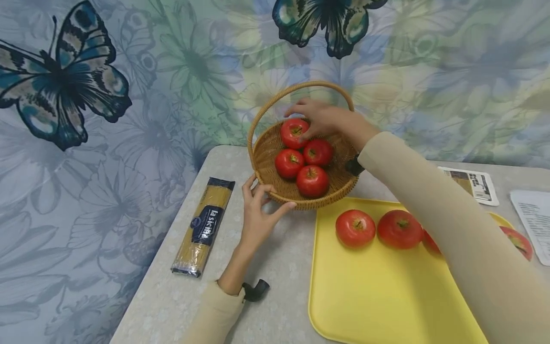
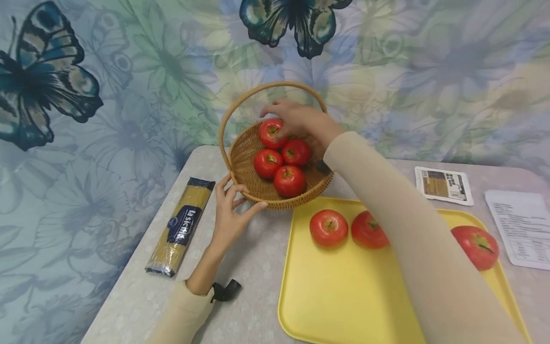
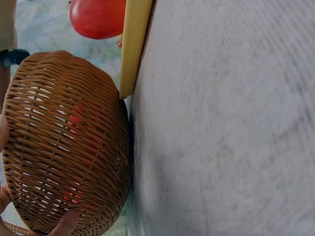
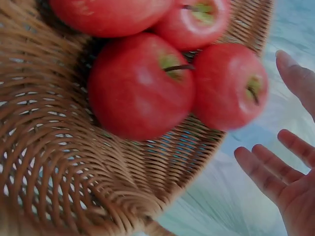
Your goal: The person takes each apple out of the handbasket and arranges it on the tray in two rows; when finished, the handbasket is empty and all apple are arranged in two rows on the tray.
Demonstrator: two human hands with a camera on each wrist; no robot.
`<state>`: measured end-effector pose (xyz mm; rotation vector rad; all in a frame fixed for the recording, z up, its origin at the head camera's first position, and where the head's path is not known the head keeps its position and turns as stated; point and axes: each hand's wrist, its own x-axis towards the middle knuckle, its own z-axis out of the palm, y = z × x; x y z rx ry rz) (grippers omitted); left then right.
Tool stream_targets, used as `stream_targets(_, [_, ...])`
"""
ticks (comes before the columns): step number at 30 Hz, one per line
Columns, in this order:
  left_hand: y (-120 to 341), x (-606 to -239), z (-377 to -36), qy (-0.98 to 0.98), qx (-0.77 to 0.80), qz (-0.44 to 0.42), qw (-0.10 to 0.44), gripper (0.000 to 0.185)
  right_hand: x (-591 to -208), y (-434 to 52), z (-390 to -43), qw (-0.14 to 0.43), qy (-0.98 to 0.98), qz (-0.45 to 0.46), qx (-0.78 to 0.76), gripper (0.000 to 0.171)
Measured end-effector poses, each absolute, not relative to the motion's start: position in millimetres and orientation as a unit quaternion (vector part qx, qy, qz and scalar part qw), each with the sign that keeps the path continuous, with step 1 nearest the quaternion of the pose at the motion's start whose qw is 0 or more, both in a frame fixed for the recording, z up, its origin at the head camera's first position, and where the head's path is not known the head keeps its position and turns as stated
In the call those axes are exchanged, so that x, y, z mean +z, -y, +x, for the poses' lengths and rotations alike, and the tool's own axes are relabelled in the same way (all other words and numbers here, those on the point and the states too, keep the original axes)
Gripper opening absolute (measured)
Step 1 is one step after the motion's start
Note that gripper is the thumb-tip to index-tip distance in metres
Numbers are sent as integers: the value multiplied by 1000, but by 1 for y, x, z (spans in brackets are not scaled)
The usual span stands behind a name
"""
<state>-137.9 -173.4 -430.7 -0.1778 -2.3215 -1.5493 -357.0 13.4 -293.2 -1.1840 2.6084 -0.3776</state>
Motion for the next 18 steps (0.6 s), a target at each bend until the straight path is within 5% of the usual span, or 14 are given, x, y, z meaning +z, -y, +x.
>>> stream_targets(18, [170,-413,-131,816,-551,-63,161,44,-327,2,-367,89,-894,-413,-148,58])
